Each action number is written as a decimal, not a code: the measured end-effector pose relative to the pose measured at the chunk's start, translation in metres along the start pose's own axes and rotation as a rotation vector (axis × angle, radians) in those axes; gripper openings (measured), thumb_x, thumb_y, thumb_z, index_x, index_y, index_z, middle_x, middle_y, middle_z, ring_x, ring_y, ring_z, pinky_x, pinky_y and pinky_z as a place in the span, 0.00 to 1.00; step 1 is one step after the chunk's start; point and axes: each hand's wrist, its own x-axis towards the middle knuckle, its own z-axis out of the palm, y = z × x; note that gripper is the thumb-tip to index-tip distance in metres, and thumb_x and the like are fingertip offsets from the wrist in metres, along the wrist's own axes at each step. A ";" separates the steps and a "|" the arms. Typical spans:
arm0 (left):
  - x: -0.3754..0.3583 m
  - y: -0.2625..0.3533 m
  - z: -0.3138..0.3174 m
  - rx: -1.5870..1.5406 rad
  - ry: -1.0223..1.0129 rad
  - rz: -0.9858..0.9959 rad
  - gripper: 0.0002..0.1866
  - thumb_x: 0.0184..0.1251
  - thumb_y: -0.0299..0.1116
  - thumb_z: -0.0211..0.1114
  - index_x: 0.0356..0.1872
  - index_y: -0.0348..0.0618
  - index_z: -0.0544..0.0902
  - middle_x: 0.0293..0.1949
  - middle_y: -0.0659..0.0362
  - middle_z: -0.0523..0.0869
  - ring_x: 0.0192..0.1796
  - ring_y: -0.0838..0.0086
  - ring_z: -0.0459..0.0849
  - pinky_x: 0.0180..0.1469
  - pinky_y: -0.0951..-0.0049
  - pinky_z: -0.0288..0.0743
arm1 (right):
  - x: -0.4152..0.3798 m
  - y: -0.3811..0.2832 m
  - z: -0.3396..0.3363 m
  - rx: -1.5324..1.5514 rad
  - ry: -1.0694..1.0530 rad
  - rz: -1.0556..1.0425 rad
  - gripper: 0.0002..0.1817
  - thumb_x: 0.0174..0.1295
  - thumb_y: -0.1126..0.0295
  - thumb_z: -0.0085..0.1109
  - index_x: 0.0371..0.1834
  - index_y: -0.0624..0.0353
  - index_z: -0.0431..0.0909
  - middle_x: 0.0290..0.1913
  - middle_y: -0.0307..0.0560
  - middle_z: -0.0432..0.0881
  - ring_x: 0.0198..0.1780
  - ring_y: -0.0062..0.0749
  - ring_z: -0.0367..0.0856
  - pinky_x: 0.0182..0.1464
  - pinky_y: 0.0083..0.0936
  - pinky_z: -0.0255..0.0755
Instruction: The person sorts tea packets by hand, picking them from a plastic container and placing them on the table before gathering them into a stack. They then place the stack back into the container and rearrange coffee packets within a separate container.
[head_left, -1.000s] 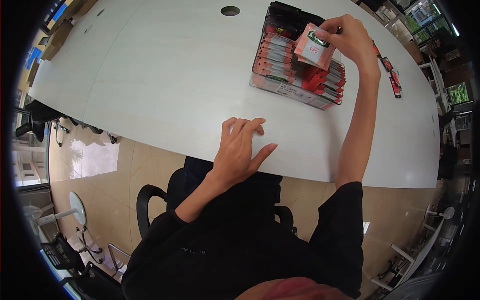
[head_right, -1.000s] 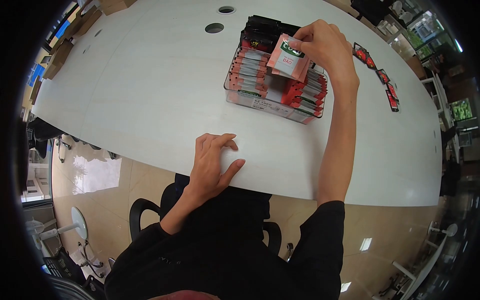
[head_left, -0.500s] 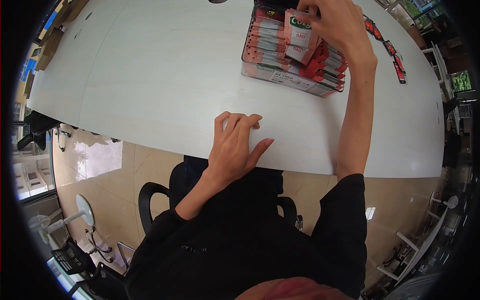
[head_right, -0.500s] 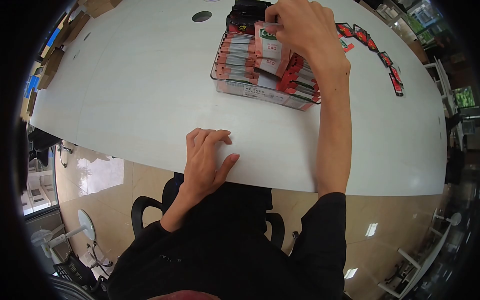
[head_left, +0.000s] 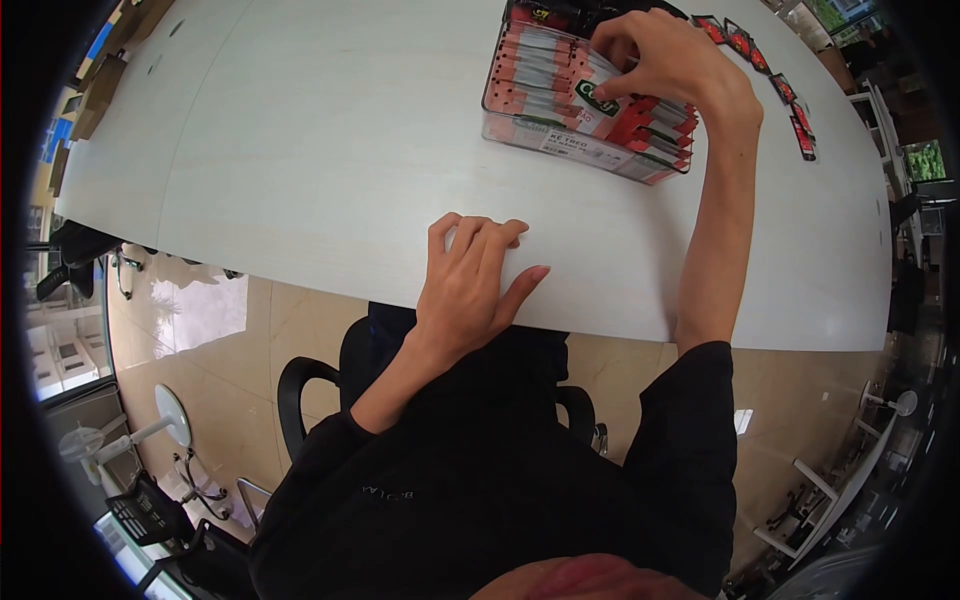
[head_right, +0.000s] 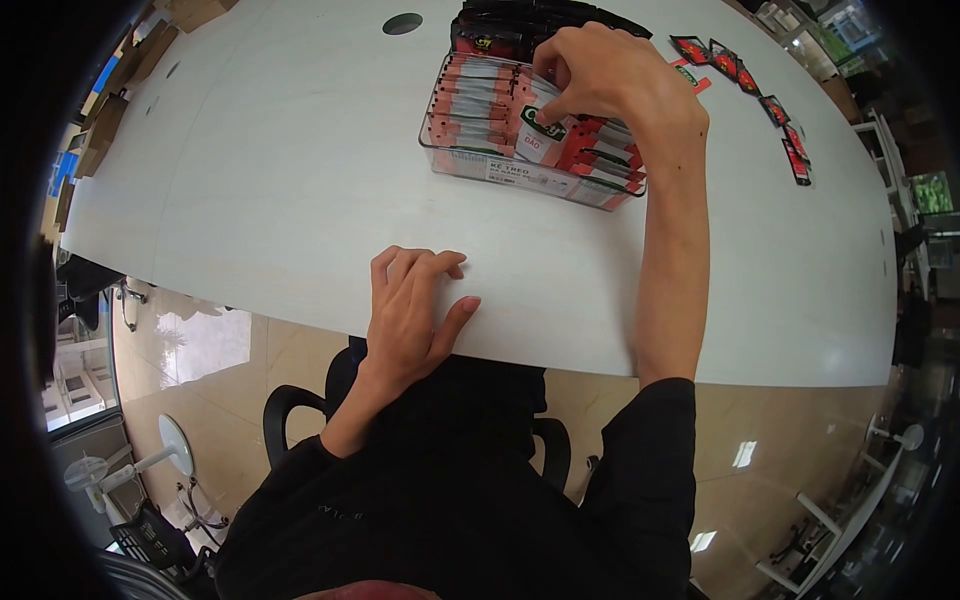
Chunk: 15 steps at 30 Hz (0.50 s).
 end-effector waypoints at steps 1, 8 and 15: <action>0.000 0.000 0.000 0.004 -0.001 -0.005 0.21 0.70 0.41 0.74 0.54 0.36 0.80 0.38 0.59 0.83 0.44 0.65 0.81 0.63 0.55 0.66 | 0.000 -0.001 0.002 -0.023 -0.026 -0.020 0.28 0.42 0.60 0.84 0.51 0.49 0.89 0.44 0.40 0.91 0.44 0.40 0.89 0.51 0.34 0.83; -0.001 0.000 0.001 0.029 0.011 0.002 0.20 0.70 0.42 0.74 0.52 0.38 0.82 0.37 0.59 0.83 0.44 0.66 0.82 0.63 0.56 0.66 | 0.000 -0.008 0.022 -0.182 0.016 -0.142 0.38 0.33 0.65 0.86 0.57 0.45 0.87 0.34 0.38 0.86 0.44 0.38 0.86 0.49 0.34 0.81; -0.002 0.001 0.001 0.006 -0.023 -0.032 0.19 0.68 0.36 0.75 0.54 0.41 0.81 0.41 0.60 0.85 0.47 0.64 0.82 0.66 0.54 0.63 | 0.012 -0.003 0.026 -0.188 0.095 -0.030 0.36 0.29 0.74 0.84 0.52 0.49 0.90 0.40 0.42 0.91 0.44 0.43 0.89 0.50 0.35 0.82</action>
